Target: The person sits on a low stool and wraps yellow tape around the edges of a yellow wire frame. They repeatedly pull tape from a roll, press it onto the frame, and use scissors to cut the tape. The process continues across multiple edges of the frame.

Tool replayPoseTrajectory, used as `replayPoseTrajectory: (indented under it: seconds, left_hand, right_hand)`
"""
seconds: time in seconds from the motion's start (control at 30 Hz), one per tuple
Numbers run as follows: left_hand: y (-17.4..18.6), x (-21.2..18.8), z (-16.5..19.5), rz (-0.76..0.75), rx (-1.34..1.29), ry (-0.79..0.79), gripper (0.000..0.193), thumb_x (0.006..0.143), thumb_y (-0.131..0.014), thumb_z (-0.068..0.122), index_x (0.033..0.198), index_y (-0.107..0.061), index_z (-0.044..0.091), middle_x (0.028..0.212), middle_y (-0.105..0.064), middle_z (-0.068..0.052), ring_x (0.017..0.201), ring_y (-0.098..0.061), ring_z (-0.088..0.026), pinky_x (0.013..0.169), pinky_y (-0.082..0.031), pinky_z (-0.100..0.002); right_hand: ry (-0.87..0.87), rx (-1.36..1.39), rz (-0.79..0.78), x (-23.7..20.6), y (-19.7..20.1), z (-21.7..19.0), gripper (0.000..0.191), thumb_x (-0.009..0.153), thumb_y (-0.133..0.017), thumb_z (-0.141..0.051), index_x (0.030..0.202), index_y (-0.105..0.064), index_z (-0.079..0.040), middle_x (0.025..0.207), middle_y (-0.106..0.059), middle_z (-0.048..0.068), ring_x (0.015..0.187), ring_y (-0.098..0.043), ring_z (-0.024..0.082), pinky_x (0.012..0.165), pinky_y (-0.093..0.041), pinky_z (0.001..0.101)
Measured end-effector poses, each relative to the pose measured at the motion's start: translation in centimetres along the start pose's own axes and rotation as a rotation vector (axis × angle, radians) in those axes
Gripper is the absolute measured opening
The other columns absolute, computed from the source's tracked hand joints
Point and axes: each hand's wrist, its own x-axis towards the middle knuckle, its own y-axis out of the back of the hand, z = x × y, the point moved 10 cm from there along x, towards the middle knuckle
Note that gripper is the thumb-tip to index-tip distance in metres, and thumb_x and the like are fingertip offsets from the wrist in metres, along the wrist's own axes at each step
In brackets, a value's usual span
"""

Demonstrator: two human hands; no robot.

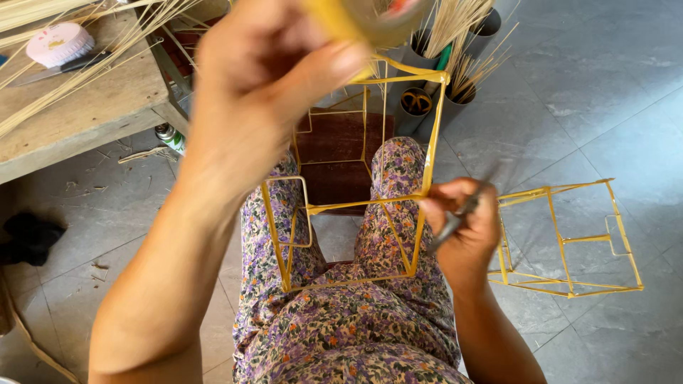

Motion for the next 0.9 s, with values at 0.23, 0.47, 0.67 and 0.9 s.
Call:
replayPoseTrajectory:
  seconds: [0.23, 0.47, 0.67, 0.9]
  left_hand:
    - [10.5, -13.0, 0.5, 0.415, -0.012, 0.045, 0.024, 0.099, -0.078, 0.0, 0.12, -0.066, -0.001, 0.106, -0.07, -0.006, 0.092, -0.068, -0.013, 0.087, -0.057, -0.025]
    - [15.4, -22.0, -5.5, 0.608, 0.007, 0.225, 0.03, 0.096, -0.077, 0.002, 0.125, -0.068, -0.001, 0.098, -0.072, -0.006, 0.086, -0.067, -0.011, 0.085, -0.056, -0.026]
    - [15.3, -24.2, -7.8, 0.6, 0.054, 0.307, 0.027, 0.094, -0.077, 0.001, 0.119, -0.07, 0.001, 0.097, -0.069, -0.001, 0.086, -0.061, -0.007, 0.082, -0.051, -0.023]
    - [14.5, -24.7, -8.8, 0.58, -0.032, 0.373, 0.028, 0.092, -0.074, 0.001, 0.119, -0.068, 0.002, 0.101, -0.072, 0.0, 0.09, -0.063, -0.006, 0.086, -0.053, -0.023]
  right_hand:
    - [-0.156, 0.199, 0.014, 3.6, -2.2, 1.5, 0.022, 0.107, -0.063, 0.0, 0.124, -0.05, -0.003, 0.089, -0.067, 0.009, 0.072, -0.071, 0.016, 0.065, -0.063, 0.0311]
    - [-0.229, 0.124, -0.04, 9.2, -3.6, 2.0, 0.049, 0.11, -0.062, -0.004, 0.156, -0.046, -0.004, 0.079, -0.061, 0.005, 0.054, -0.054, 0.008, 0.046, -0.039, 0.0236]
    - [-0.378, 0.307, -0.064, 13.8, -3.9, 3.8, 0.048, 0.105, -0.063, 0.001, 0.152, -0.054, -0.001, 0.081, -0.059, 0.005, 0.06, -0.058, 0.011, 0.044, -0.039, 0.0246]
    - [-0.486, 0.389, -0.154, 17.6, -5.4, 6.3, 0.046, 0.105, -0.063, 0.002, 0.151, -0.056, 0.004, 0.086, -0.06, 0.01, 0.065, -0.061, 0.014, 0.046, -0.04, 0.0243]
